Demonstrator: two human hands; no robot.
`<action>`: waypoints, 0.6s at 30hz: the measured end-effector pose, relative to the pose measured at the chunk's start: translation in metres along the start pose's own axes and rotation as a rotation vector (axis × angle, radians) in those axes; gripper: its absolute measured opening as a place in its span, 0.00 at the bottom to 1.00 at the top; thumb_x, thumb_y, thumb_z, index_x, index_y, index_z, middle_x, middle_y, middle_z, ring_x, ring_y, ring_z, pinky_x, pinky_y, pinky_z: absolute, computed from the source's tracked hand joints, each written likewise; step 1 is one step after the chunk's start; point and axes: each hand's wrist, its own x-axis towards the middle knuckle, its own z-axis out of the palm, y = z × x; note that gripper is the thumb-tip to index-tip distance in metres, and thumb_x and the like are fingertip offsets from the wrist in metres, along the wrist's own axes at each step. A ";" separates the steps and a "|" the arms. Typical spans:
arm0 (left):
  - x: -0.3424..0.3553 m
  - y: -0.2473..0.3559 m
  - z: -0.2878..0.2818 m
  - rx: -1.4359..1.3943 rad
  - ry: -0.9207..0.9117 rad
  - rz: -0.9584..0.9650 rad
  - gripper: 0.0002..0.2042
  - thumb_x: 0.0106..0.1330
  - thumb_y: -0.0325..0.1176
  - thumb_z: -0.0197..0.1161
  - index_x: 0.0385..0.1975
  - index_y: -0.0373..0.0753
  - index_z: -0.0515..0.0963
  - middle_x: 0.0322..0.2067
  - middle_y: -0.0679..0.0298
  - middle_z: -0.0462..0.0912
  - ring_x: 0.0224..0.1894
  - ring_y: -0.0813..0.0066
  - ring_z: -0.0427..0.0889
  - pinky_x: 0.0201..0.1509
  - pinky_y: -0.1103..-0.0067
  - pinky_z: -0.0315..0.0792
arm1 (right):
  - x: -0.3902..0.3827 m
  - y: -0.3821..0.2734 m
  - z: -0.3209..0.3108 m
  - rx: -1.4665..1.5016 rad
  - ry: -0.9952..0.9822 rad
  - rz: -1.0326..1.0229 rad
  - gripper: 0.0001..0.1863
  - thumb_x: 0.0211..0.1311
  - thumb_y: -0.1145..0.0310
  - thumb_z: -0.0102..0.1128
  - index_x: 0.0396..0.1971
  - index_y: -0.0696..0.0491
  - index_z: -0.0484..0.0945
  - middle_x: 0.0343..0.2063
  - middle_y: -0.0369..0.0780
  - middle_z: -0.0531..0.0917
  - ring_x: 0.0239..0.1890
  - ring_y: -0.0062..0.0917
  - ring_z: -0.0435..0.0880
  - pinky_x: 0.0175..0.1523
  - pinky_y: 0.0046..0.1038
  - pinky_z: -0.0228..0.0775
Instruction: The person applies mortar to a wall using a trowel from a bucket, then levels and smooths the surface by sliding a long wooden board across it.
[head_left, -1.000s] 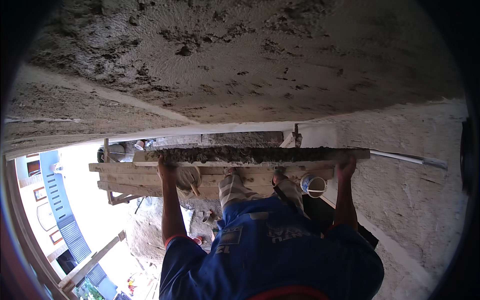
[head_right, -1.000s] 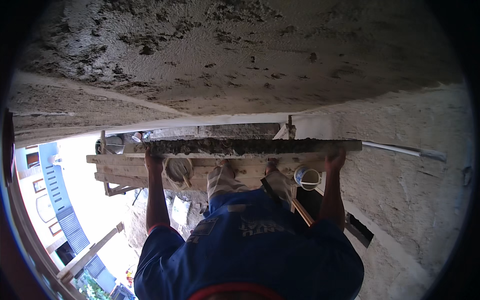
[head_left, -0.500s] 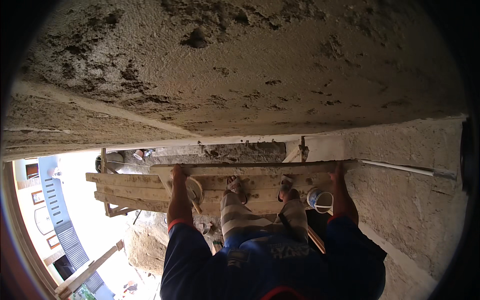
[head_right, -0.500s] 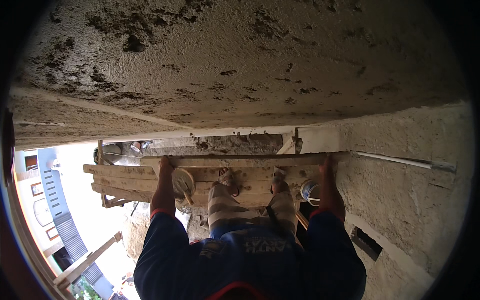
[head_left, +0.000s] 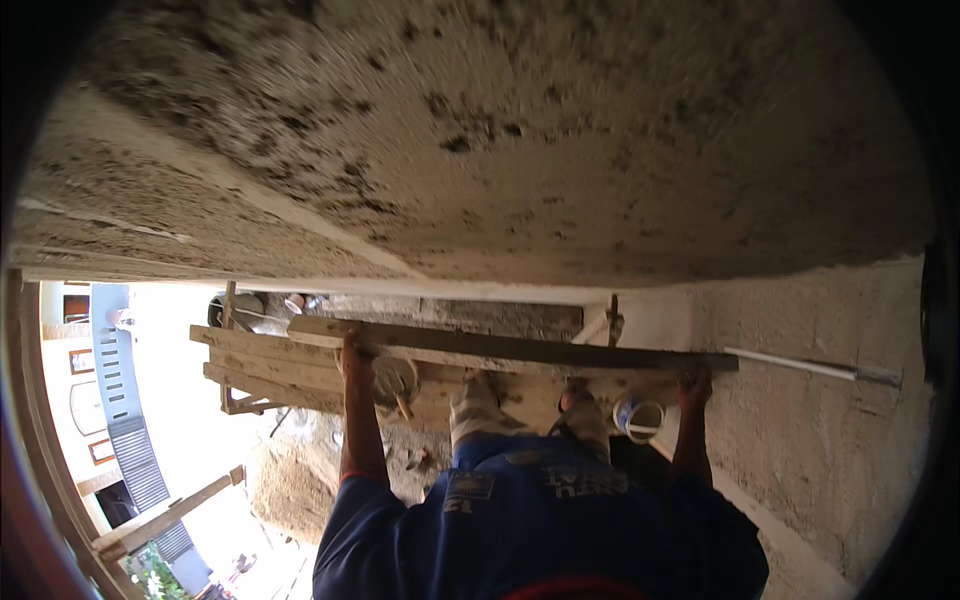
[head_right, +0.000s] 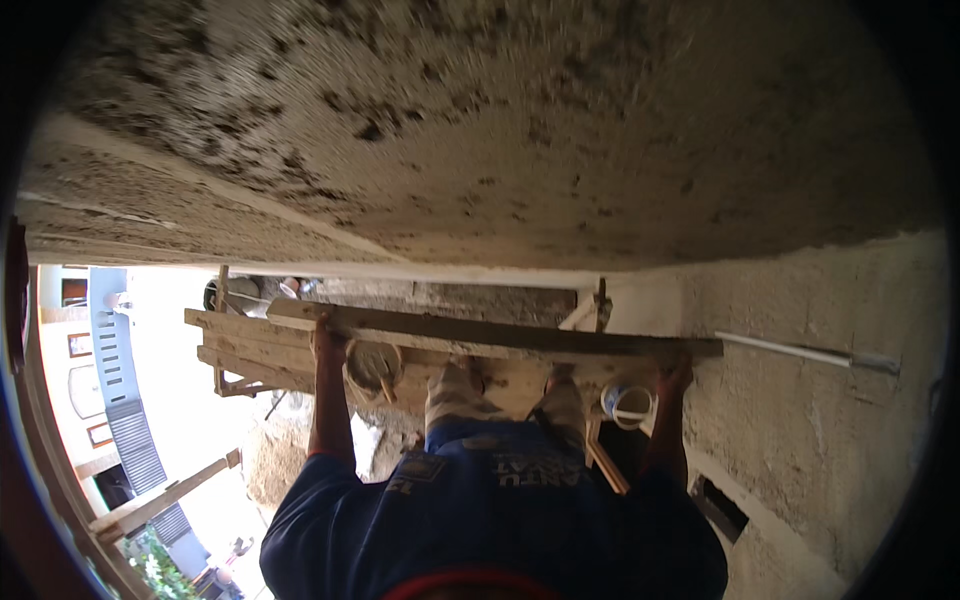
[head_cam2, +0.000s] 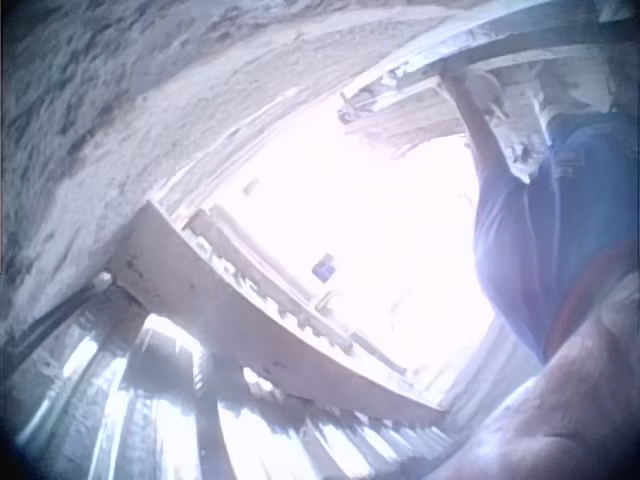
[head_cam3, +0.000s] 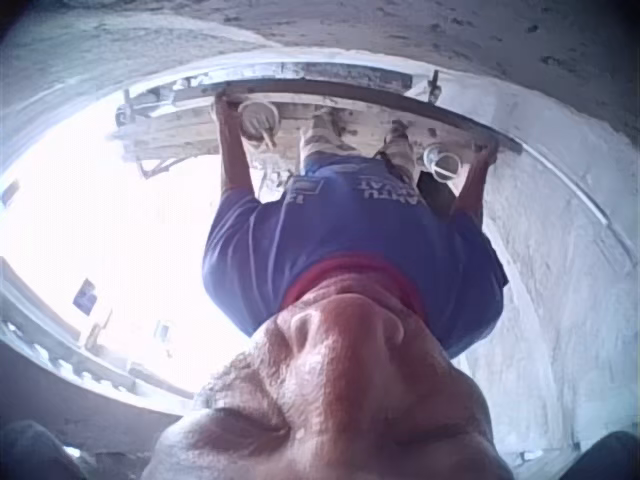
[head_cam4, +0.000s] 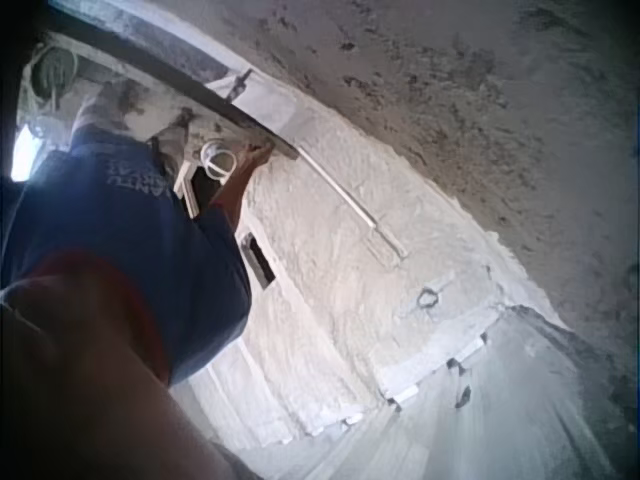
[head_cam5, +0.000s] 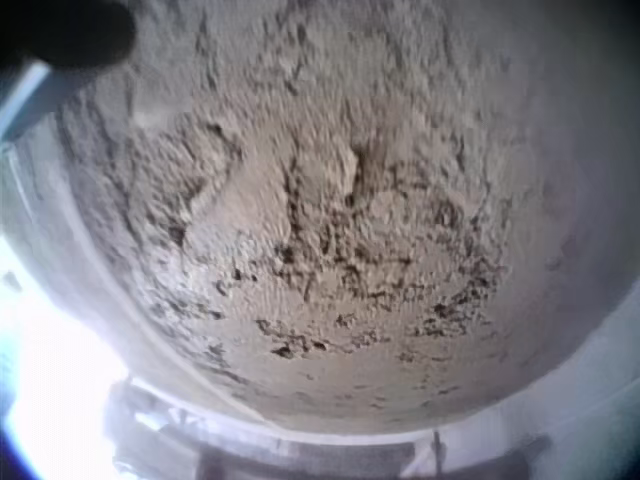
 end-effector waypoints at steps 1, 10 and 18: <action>-0.013 0.017 0.023 -0.026 -0.062 0.062 0.12 0.57 0.40 0.63 0.36 0.41 0.73 0.28 0.62 0.78 0.24 0.68 0.79 0.23 0.72 0.77 | 0.003 -0.017 0.003 -0.030 -0.079 -0.124 0.21 0.57 0.58 0.62 0.44 0.57 0.71 0.36 0.36 0.72 0.34 0.26 0.71 0.38 0.29 0.72; -0.193 0.165 0.222 -0.301 -0.323 0.586 0.15 0.58 0.38 0.63 0.36 0.40 0.65 0.33 0.57 0.74 0.31 0.64 0.80 0.23 0.75 0.79 | 0.028 -0.287 0.050 0.452 0.216 -0.478 0.43 0.57 0.61 0.62 0.64 0.58 0.45 0.54 0.53 0.66 0.52 0.40 0.73 0.54 0.36 0.72; -0.272 0.230 0.326 -0.389 -0.328 0.869 0.13 0.62 0.42 0.57 0.37 0.39 0.68 0.33 0.63 0.72 0.38 0.73 0.75 0.34 0.76 0.74 | 0.038 -0.387 0.024 0.295 -0.121 -0.679 0.31 0.60 0.64 0.54 0.64 0.48 0.56 0.50 0.48 0.69 0.43 0.36 0.75 0.46 0.41 0.69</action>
